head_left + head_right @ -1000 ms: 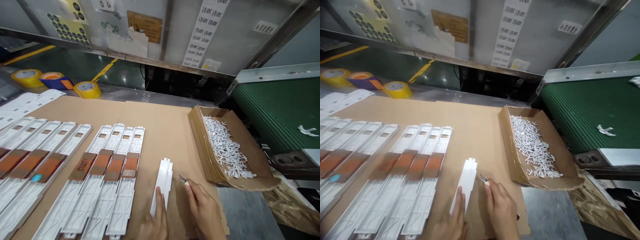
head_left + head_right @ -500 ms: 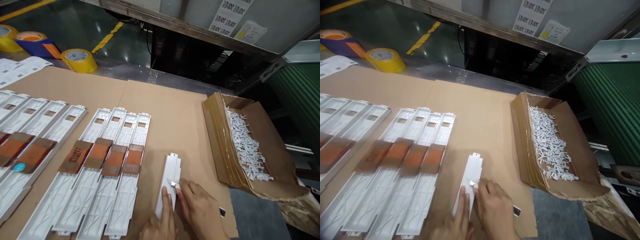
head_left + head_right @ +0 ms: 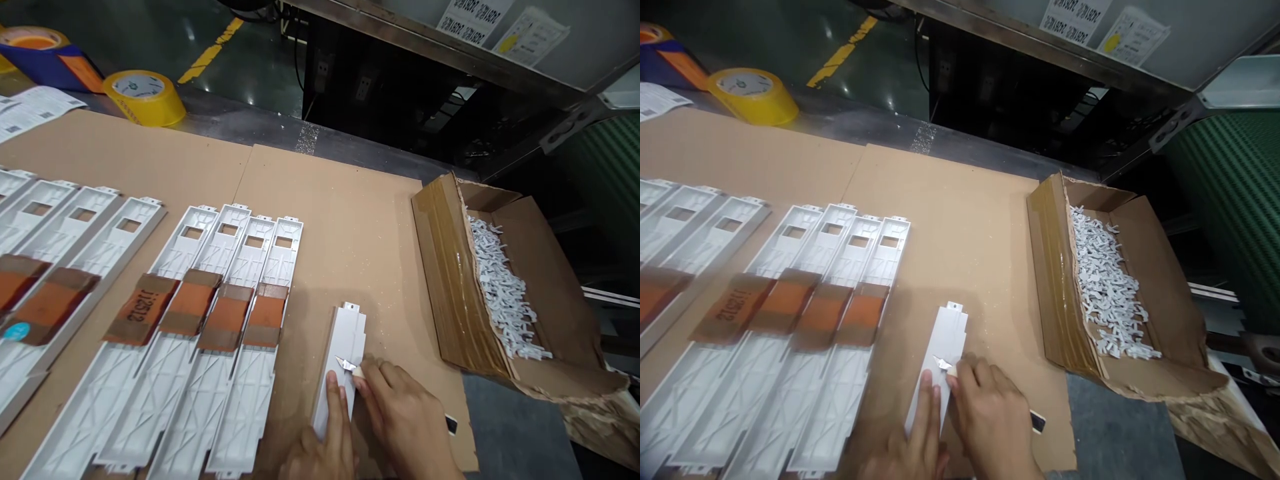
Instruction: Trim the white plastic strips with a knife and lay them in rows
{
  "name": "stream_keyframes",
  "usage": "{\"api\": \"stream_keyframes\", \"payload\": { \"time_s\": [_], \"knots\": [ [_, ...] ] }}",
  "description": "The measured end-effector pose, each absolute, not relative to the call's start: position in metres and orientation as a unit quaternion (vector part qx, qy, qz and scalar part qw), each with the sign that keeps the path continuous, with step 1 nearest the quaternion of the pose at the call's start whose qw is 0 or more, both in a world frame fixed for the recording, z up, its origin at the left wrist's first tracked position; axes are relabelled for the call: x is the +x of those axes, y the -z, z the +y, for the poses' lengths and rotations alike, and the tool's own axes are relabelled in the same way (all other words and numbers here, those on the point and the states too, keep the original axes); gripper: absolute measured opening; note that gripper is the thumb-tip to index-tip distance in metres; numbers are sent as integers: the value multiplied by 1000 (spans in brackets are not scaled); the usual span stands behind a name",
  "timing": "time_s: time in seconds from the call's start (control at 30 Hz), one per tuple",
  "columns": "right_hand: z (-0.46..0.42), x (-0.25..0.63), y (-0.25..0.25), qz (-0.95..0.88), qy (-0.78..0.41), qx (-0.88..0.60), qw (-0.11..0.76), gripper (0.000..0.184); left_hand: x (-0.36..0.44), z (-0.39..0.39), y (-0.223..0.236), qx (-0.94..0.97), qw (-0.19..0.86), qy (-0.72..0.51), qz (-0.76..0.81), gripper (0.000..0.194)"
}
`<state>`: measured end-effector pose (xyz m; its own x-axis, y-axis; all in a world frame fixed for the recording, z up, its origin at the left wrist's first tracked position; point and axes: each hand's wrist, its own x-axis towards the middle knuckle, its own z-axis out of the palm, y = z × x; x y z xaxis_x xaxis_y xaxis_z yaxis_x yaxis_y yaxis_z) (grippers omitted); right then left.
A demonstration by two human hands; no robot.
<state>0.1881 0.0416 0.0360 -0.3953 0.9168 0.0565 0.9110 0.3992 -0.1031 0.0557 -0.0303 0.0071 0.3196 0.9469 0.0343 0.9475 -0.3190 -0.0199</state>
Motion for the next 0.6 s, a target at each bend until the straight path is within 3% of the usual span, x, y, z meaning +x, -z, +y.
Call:
{"api": "stream_keyframes", "payload": {
  "time_s": [0.2,0.6],
  "knots": [
    [43,188,-38,-837,-24,-545,36,39,57,-38,-1,-807,-1,-1,-590,65],
    [43,185,-34,-837,8,-547,1,41,55,-35,1,-822,92,-2,-562,43]
  ]
}}
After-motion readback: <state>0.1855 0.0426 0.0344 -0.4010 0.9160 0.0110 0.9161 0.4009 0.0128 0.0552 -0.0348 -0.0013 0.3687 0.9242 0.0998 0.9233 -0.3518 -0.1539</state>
